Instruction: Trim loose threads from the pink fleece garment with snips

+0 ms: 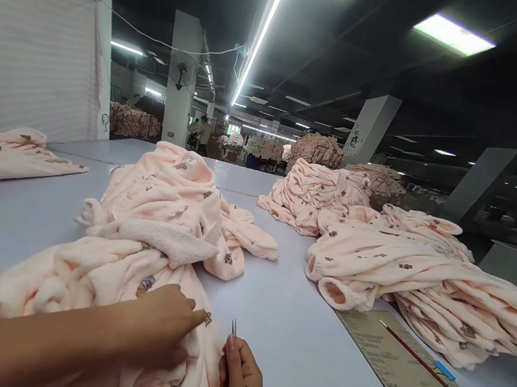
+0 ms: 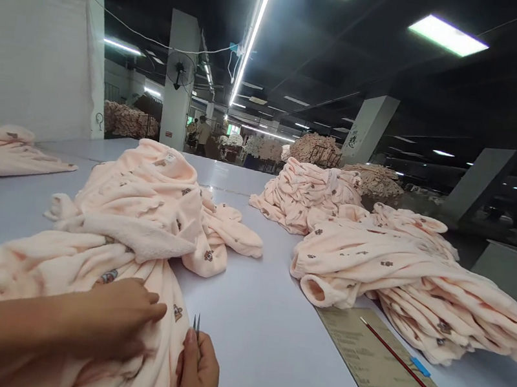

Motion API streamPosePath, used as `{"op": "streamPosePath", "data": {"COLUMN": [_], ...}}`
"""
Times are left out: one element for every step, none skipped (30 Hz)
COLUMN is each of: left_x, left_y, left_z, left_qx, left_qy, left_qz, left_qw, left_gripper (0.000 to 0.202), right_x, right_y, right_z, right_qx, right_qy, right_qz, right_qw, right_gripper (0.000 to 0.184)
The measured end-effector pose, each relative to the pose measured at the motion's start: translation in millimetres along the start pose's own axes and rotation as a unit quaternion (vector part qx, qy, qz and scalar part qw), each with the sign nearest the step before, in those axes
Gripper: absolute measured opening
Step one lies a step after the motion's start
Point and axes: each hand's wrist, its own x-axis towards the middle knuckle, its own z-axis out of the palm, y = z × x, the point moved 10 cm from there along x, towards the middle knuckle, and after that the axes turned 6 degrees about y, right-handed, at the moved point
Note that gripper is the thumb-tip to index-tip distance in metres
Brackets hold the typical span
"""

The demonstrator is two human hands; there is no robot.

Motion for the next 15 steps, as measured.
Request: {"op": "streamPosePath", "data": {"left_x": [3, 4, 4, 3, 0, -3, -6, -11, -15, -20, -26, -31, -37, -42, -47], "left_y": [7, 11, 12, 8, 0, -11, -24, -36, -46, -53, -56, -57, -55, -51, -45], "left_z": [6.1, 9.0, 8.2, 3.4, -5.5, -17.8, -32.7, -49.6, -65.1, -75.2, -80.7, -80.9, -76.2, -67.5, -55.5], "left_qx": [-0.009, -0.029, -0.057, -0.089, -0.120, -0.147, -0.169, -0.183, -0.197, -0.204, -0.196, -0.177, -0.144, -0.102, -0.057], "left_qy": [-0.002, -0.005, -0.012, -0.022, -0.032, -0.041, -0.049, -0.050, -0.053, -0.069, -0.084, -0.095, -0.100, -0.094, -0.081], "left_qz": [0.021, 0.040, 0.054, 0.056, 0.049, 0.033, 0.013, -0.004, -0.021, -0.036, -0.049, -0.061, -0.074, -0.086, -0.096], "left_qw": [1.000, 0.999, 0.997, 0.994, 0.991, 0.988, 0.984, 0.982, 0.979, 0.976, 0.976, 0.978, 0.982, 0.987, 0.990], "left_gripper": [0.012, 0.010, 0.012, 0.013, 0.013, 0.012, 0.010, 0.008, 0.007, 0.004, 0.008, 0.014, 0.017, 0.017, 0.014], "right_x": [0, -1, -1, -2, -3, -4, -5, -5, -5, -5, -5, -4, -4, -3, -3], "right_y": [0, -1, -2, -3, -3, -4, -4, -3, -3, -2, -2, -2, -1, 0, 1], "right_z": [1, 1, 2, 2, 3, 3, 3, 3, 3, 2, 2, 2, 2, 2, 2], "right_qx": [0.001, 0.002, 0.001, -0.001, -0.005, -0.009, -0.014, -0.019, -0.025, -0.029, -0.033, -0.037, -0.039, -0.041, -0.043], "right_qy": [-0.003, -0.005, -0.008, -0.009, -0.010, -0.010, -0.011, -0.011, -0.011, -0.011, -0.011, -0.011, -0.012, -0.012, -0.013], "right_qz": [0.000, -0.002, -0.004, -0.007, -0.010, -0.013, -0.015, -0.016, -0.018, -0.020, -0.022, -0.025, -0.028, -0.030, -0.033], "right_qw": [1.000, 1.000, 1.000, 1.000, 1.000, 1.000, 1.000, 1.000, 0.999, 0.999, 0.999, 0.999, 0.999, 0.999, 0.998], "right_gripper": [0.053, 0.052, 0.052, 0.052, 0.052, 0.051, 0.051, 0.050, 0.049, 0.048, 0.048, 0.047, 0.047, 0.047, 0.046]}}
